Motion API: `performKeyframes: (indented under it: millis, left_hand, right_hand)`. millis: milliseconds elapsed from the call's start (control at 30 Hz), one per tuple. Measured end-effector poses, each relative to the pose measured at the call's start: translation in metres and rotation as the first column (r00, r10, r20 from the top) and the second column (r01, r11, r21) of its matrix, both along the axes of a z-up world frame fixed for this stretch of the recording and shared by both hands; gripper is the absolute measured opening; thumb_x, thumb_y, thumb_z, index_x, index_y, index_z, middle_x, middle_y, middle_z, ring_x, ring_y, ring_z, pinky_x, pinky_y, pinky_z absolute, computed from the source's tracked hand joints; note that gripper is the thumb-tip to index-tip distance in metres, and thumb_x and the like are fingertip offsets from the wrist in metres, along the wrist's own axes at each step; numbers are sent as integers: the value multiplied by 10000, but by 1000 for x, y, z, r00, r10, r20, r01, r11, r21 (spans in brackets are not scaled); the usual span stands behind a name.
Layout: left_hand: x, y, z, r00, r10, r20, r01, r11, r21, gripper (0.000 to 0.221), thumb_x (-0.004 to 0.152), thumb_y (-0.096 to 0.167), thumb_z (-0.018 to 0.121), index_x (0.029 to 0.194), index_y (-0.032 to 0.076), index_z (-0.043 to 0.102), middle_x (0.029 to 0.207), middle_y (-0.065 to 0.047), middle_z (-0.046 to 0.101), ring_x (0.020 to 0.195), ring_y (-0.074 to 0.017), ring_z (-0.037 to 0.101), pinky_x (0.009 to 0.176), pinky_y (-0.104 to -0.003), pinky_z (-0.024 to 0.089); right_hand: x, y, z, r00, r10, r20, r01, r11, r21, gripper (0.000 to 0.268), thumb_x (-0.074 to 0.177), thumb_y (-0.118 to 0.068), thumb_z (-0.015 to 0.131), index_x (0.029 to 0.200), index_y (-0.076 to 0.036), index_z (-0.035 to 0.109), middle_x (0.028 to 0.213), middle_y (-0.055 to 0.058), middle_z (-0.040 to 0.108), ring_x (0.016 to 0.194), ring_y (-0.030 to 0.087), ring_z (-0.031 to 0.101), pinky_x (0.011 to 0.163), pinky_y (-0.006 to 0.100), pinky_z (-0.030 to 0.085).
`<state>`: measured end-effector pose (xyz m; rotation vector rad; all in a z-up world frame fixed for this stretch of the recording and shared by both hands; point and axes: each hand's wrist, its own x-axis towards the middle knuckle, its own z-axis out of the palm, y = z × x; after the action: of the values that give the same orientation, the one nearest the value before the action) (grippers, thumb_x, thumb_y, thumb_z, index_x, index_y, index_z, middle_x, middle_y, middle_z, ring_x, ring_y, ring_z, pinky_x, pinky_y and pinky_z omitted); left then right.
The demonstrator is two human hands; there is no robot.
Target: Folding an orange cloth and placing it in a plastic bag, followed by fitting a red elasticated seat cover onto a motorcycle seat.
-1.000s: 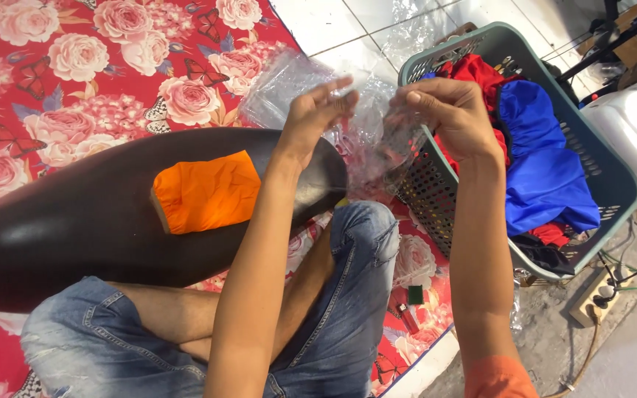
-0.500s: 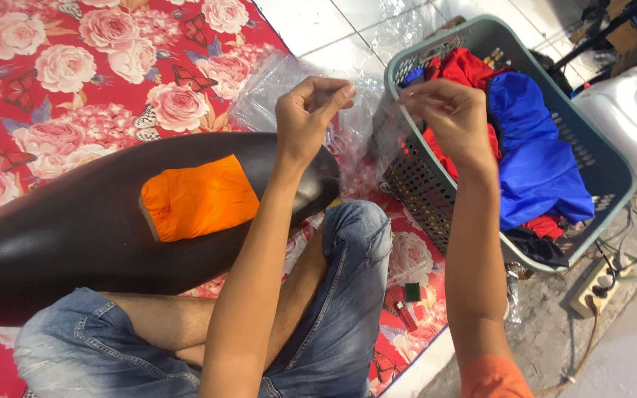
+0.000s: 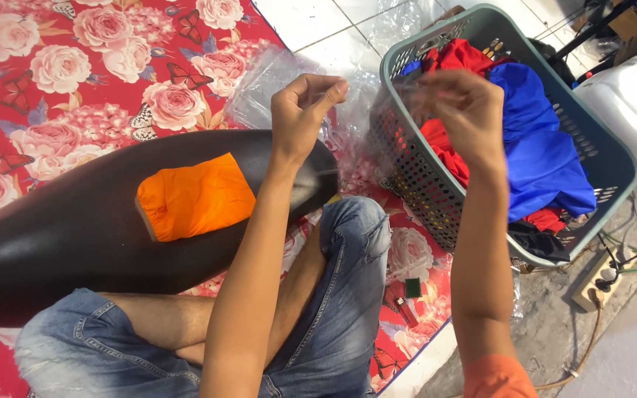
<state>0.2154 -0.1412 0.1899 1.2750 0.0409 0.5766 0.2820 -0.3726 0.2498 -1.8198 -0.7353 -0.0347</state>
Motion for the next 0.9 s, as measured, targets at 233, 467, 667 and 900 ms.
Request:
performKeyframes:
  millis: [233,467,667,900]
  left_hand:
    - [-6,6,5,997,-63,-44,53,976,-212,149,858,141,792,938,26,742,867,-130,784,690,-262,793,642,-292,656]
    - [-11,15,8,986,-127,-110,108,981,-162,208,915,179,689,1055,35,746,951,-153,795,669,-237,796,524,-265,625]
    - [-18,12,14,991,-106,-86,96,989,-113,247,928,218,698,1102,48,740,967,-145,792,689,-229,797,589,-290,656]
    - [-16,12,-2,998,-54,-42,51,997,-61,256,927,284,779,1091,89,744,987,-144,792,830,-239,804,744,-338,658]
  right_hand:
    - [-11,6,3,989,39,-141,-9,978,206,252,974,30,750,1188,16,616,954,108,709,782,180,724,778,263,653]
    - [-12,22,-2,986,32,-161,8,971,240,475,929,-72,775,1313,-46,496,1126,150,667,963,231,710,909,353,648]
    - [-6,40,-12,909,93,-406,6,972,235,756,750,21,857,1386,-25,451,1042,166,757,932,219,763,834,311,654]
    - [7,48,-48,914,84,-396,87,915,394,410,693,91,932,1007,52,671,773,210,722,583,236,741,520,285,630]
